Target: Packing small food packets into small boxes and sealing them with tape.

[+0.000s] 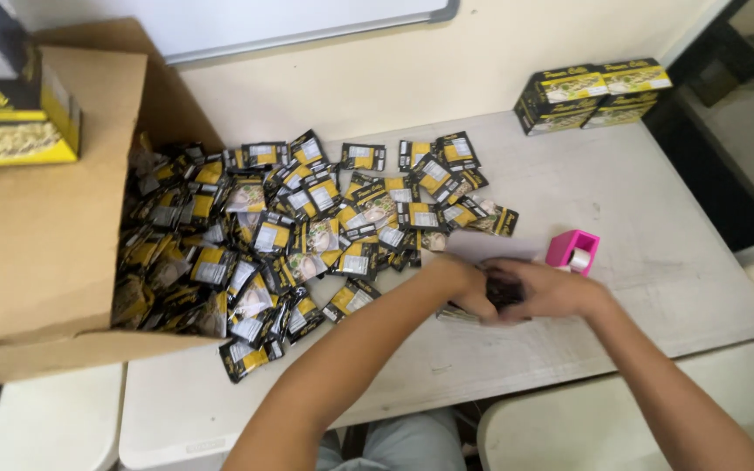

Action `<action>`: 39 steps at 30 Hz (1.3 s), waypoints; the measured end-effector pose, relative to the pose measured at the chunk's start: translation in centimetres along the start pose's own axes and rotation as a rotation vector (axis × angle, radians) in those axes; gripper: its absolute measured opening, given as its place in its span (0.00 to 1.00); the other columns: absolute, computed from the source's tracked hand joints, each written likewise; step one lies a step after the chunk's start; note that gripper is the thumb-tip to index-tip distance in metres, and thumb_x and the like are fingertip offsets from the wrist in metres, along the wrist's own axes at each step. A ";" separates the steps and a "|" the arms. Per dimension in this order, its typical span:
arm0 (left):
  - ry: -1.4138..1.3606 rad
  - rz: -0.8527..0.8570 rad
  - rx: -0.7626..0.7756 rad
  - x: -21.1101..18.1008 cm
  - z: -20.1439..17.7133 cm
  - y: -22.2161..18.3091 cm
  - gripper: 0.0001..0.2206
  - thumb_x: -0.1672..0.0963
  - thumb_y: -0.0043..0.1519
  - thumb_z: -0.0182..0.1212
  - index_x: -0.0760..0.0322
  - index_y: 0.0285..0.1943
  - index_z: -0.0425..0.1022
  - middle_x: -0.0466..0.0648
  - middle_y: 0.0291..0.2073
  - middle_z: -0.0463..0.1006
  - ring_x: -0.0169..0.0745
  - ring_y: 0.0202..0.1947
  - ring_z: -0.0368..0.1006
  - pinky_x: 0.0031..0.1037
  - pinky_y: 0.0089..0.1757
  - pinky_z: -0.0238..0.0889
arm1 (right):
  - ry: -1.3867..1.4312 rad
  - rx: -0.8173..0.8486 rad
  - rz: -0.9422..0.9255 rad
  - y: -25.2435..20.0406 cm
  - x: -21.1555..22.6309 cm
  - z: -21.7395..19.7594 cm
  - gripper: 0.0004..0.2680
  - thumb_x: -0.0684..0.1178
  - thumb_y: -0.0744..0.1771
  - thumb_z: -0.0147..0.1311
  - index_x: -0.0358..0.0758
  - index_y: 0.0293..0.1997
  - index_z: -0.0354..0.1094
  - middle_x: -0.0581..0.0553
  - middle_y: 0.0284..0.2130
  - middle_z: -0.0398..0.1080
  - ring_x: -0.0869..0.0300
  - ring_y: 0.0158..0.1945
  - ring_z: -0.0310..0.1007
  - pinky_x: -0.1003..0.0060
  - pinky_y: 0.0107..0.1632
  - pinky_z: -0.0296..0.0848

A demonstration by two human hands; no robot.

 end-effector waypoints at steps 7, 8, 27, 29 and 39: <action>0.353 -0.130 -0.005 6.0 4.2 2.9 0.31 0.47 0.44 0.80 0.48 0.59 0.80 0.51 0.63 0.71 0.45 0.67 0.63 0.38 0.61 0.58 | -0.616 0.225 0.157 2.3 -0.4 4.6 0.51 0.53 0.47 0.84 0.47 0.74 0.47 0.42 0.63 0.66 0.50 0.66 0.60 0.40 0.70 0.40; 0.328 -0.133 -0.045 5.7 4.0 3.7 0.29 0.47 0.46 0.78 0.48 0.59 0.79 0.51 0.63 0.71 0.45 0.67 0.63 0.38 0.61 0.57 | -0.635 0.154 0.213 2.7 -1.6 4.4 0.42 0.54 0.48 0.80 0.50 0.68 0.56 0.44 0.57 0.72 0.51 0.63 0.67 0.43 0.71 0.47; -0.186 -0.103 -1.082 9.4 16.1 -12.6 0.22 0.59 0.58 0.51 0.76 0.63 0.69 0.67 0.68 0.66 0.70 0.67 0.61 0.51 0.67 0.46 | 0.391 -0.694 -0.062 -2.4 5.1 3.3 0.27 0.48 0.64 0.64 0.36 0.70 0.57 0.39 0.54 0.72 0.54 0.56 0.74 0.59 0.60 0.71; -0.131 -0.145 -1.083 10.4 19.3 -12.5 0.24 0.59 0.56 0.52 0.78 0.63 0.69 0.68 0.67 0.66 0.71 0.66 0.62 0.51 0.64 0.49 | 0.569 -0.516 -0.238 3.6 9.5 7.2 0.22 0.45 0.64 0.61 0.35 0.65 0.60 0.39 0.57 0.70 0.54 0.62 0.70 0.58 0.63 0.68; -0.349 -0.268 -0.855 10.3 24.4 -17.6 0.28 0.61 0.55 0.58 0.77 0.68 0.64 0.63 0.52 0.68 0.65 0.52 0.66 0.45 0.51 0.62 | -0.050 -0.582 -0.291 10.5 11.0 18.4 0.28 0.52 0.64 0.60 0.41 0.72 0.53 0.35 0.67 0.59 0.44 0.70 0.58 0.47 0.68 0.53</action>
Point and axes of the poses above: each hand's wrist, its own y-axis towards the middle knuckle, its own z-axis out of the palm, x = y × z, the point moved 4 cm from there along y, towards the middle knuckle
